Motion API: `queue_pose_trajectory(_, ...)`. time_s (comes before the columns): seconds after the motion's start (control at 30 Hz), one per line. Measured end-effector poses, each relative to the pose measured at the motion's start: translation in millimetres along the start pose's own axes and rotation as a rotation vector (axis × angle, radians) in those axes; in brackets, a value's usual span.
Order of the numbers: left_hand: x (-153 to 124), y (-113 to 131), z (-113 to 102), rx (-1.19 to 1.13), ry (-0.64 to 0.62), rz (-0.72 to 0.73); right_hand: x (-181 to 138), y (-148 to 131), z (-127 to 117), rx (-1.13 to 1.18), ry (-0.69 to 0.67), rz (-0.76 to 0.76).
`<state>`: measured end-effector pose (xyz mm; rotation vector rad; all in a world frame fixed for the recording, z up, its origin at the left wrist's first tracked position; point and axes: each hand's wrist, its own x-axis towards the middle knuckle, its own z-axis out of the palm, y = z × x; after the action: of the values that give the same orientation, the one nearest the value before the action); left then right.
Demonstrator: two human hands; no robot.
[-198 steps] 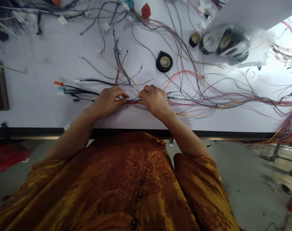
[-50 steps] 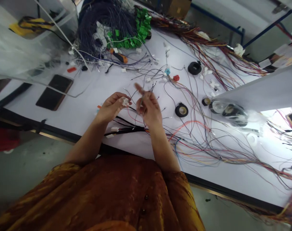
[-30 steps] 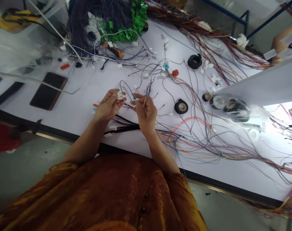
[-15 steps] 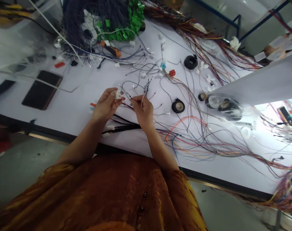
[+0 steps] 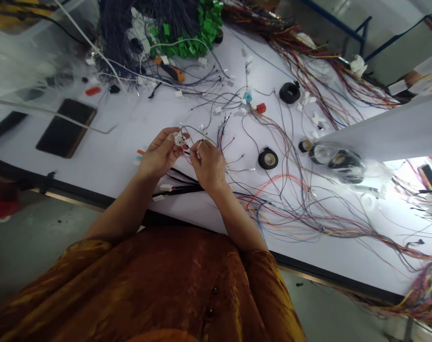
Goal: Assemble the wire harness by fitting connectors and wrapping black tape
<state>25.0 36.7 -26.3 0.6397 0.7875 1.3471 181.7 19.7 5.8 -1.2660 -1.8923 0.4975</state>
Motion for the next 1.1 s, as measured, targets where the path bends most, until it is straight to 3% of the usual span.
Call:
queue_pose_trajectory(0.5, -2, -2, 1, 0.148, -0.010, 0.070, -1, -1, -3, -0.135, -0.041, -0.133)
queue_pose_trajectory(0.8, -4, 0, 1, 0.136, -0.025, 0.076, -4, 8, -5, 0.092, 0.028, -0.047)
queue_pose_trajectory(0.97, -4, 2, 5, 0.142, 0.020, 0.059, -4, 5, -4, 0.116, 0.071, -0.078)
queue_pose_trajectory(1.1, -4, 0, 2, 0.142, -0.015, 0.069, -6, 5, -3, 0.124, 0.079, -0.092)
